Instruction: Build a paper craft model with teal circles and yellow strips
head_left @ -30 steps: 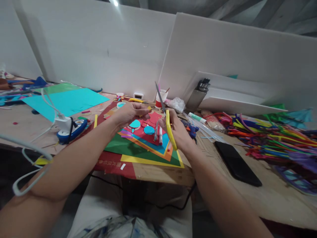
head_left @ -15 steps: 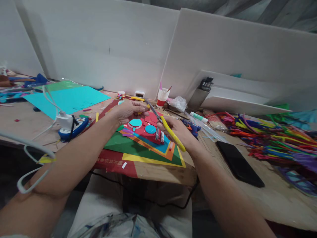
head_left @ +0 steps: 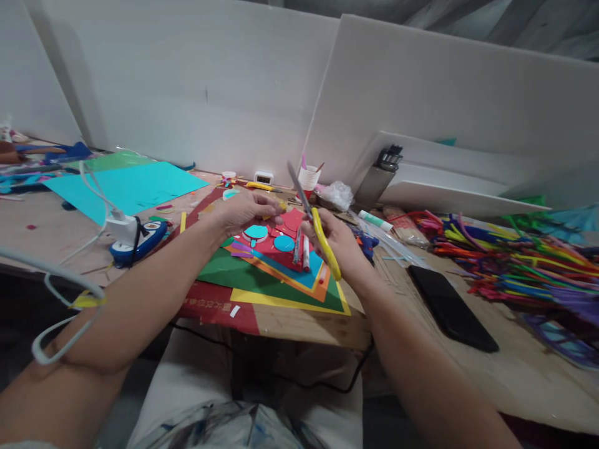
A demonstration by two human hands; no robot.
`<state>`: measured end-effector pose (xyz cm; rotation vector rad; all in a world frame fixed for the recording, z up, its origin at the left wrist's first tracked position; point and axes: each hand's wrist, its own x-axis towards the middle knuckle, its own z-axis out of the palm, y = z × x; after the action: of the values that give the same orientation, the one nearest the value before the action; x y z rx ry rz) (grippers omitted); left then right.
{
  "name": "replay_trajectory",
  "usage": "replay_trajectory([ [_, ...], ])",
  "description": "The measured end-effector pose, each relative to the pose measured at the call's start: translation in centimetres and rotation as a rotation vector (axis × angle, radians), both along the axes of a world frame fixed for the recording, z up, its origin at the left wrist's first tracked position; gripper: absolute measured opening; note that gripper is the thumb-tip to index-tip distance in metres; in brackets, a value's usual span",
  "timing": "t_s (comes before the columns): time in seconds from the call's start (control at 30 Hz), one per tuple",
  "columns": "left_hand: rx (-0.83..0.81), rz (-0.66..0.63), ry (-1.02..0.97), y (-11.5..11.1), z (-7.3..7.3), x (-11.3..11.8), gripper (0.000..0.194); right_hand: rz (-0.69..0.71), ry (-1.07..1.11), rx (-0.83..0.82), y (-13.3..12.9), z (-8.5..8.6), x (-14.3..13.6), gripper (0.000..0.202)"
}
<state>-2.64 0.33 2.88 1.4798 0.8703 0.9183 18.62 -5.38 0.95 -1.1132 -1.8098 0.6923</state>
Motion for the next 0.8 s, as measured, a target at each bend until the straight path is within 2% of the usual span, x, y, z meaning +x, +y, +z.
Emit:
replay_trajectory([
  [0.1, 0.165, -0.054, 0.163, -1.1, -0.1, 0.6, 0.025, -0.002, 0.138, 0.043, 0.2, -0.2, -0.3, 0.046],
  [0.2, 0.243, -0.075, 0.305, -1.7, -0.2, 1.2, 0.027, 0.041, 0.182, 0.047, 0.4, -0.6, -0.4, 0.055],
  [0.4, 0.279, -0.081, 0.489, -1.4, -0.4, 1.5, 0.025, -0.022, -0.026, 0.144, 0.7, -1.5, -0.3, 0.048],
  [0.63, 0.262, -0.167, 0.395, -1.4, -0.9, 2.1, 0.022, -0.054, -0.076, 0.186, 0.7, -1.6, -0.4, 0.047],
  [0.73, 0.267, -0.166, 0.372, -1.7, -0.7, 2.2, 0.02, -0.048, -0.01, 0.155, 0.5, -1.4, -0.8, 0.047],
  [0.8, 0.257, -0.119, 0.333, -1.9, -0.5, 2.1, 0.018, -0.06, 0.085, 0.111, 0.4, -1.2, -1.0, 0.045],
])
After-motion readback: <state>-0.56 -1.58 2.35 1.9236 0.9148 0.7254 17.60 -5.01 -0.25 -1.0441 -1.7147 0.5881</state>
